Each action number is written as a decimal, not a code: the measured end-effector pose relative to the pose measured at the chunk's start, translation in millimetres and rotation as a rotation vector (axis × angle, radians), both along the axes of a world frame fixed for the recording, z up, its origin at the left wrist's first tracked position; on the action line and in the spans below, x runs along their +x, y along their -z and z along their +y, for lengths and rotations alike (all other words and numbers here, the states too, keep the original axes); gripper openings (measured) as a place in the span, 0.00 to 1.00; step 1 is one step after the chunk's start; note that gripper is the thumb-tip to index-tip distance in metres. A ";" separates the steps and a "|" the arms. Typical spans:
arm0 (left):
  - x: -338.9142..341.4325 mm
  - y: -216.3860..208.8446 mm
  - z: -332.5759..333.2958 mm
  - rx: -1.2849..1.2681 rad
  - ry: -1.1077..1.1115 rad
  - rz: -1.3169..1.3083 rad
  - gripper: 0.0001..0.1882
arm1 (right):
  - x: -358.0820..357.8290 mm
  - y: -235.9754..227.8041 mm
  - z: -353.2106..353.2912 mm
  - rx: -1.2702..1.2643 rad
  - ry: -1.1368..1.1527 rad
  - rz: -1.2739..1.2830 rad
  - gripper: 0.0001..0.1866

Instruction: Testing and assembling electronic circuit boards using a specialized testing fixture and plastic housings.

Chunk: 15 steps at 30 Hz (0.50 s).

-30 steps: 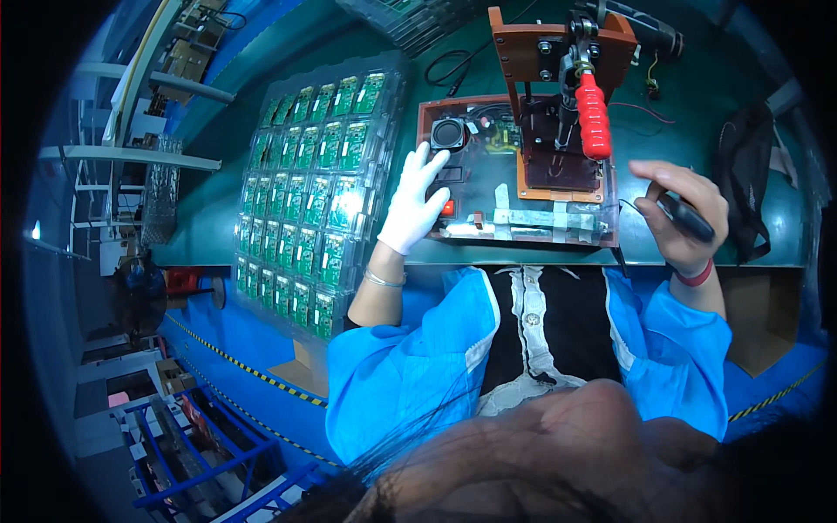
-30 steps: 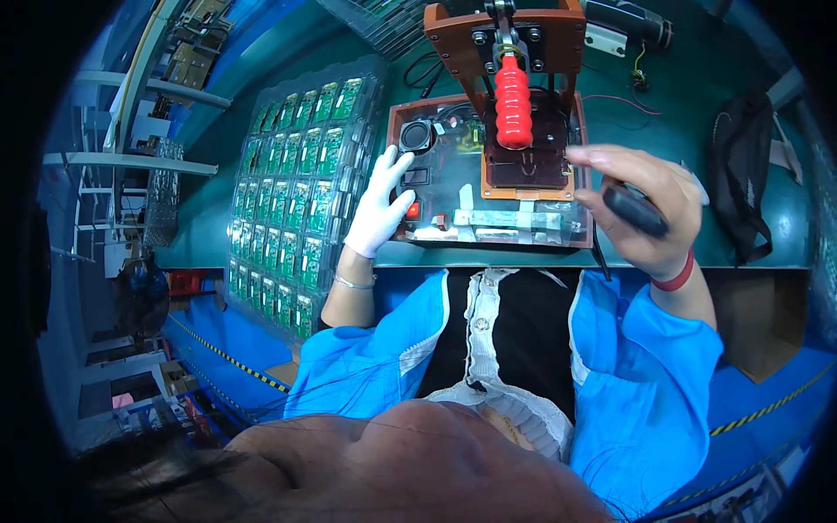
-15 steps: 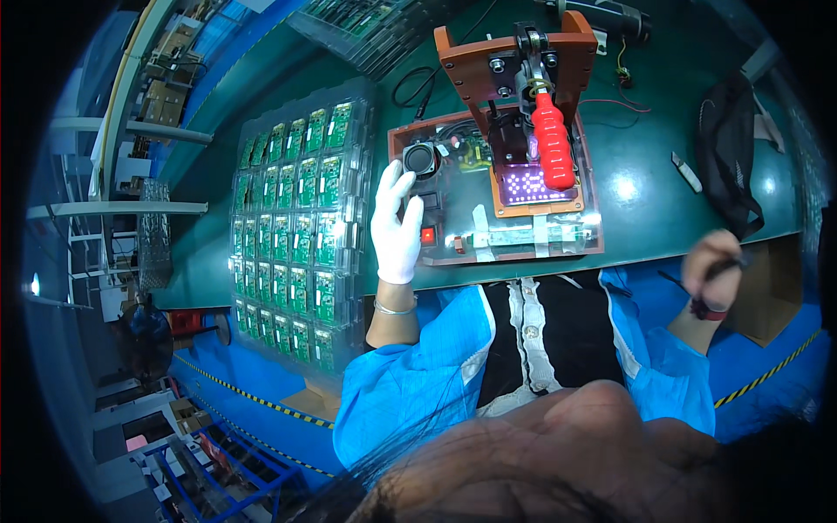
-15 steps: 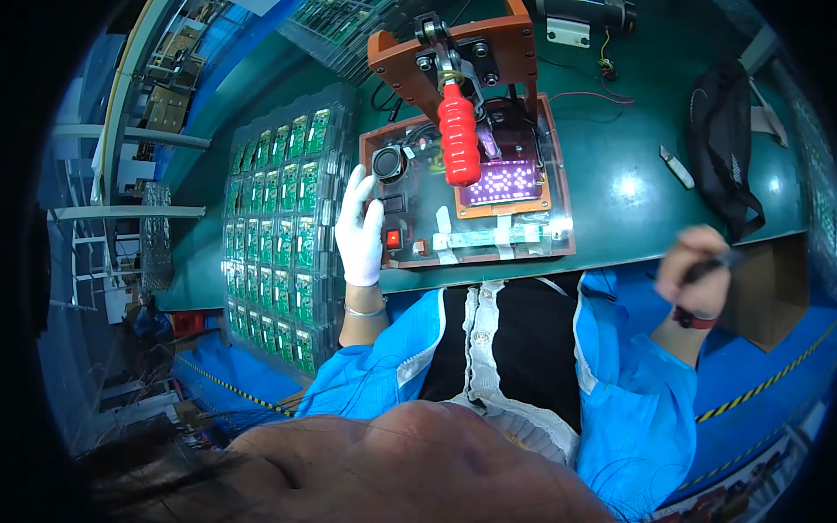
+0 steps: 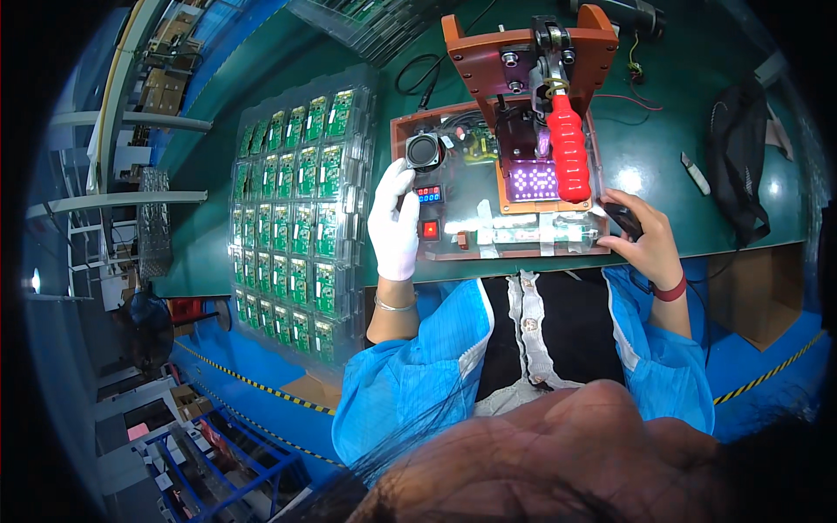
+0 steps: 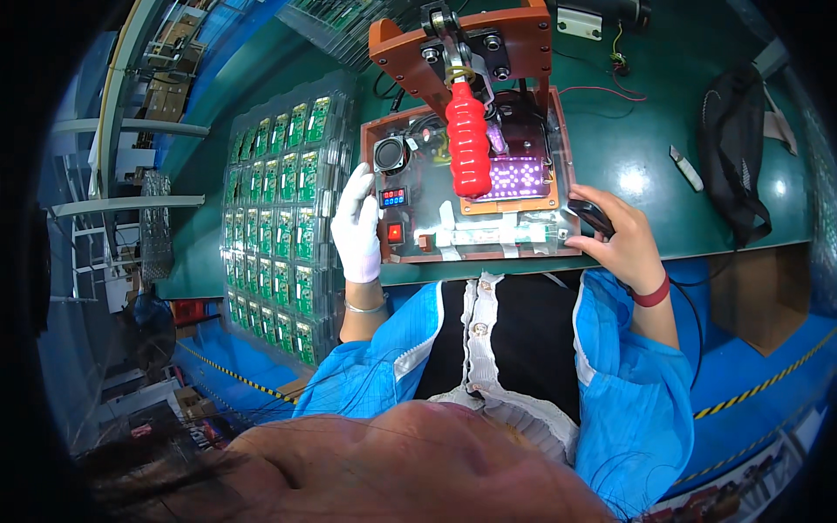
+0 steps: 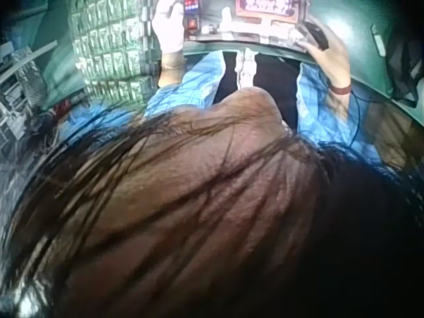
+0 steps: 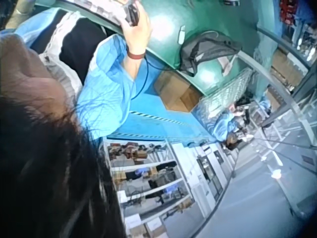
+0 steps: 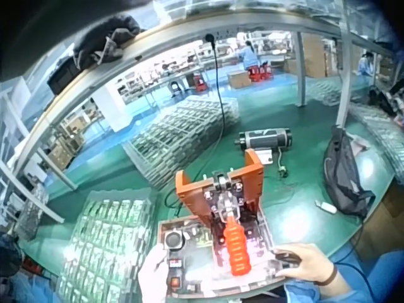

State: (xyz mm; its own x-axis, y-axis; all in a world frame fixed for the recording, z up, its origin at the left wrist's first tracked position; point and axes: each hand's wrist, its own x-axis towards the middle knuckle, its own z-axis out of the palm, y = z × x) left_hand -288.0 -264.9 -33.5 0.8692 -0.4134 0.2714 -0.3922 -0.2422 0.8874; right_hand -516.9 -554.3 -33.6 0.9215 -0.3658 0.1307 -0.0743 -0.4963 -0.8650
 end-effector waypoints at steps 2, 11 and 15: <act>-0.3 -0.6 -1.3 -0.002 0.001 0.009 0.22 | 1.1 -0.8 0.9 0.000 0.011 0.024 0.34; 1.4 3.9 1.3 0.006 0.007 0.012 0.21 | 1.2 0.9 9.1 -0.023 0.078 0.158 0.27; 2.9 4.7 0.1 0.004 0.009 -0.022 0.21 | 4.8 25.1 1.0 0.160 0.038 -0.158 0.18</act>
State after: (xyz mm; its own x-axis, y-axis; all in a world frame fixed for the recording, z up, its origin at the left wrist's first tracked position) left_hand -285.1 -264.8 -38.1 0.8593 -0.4222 0.2886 -0.4136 -0.2421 0.8777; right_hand -512.1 -553.3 -58.6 0.8795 -0.4273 0.2096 0.0523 -0.3509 -0.9350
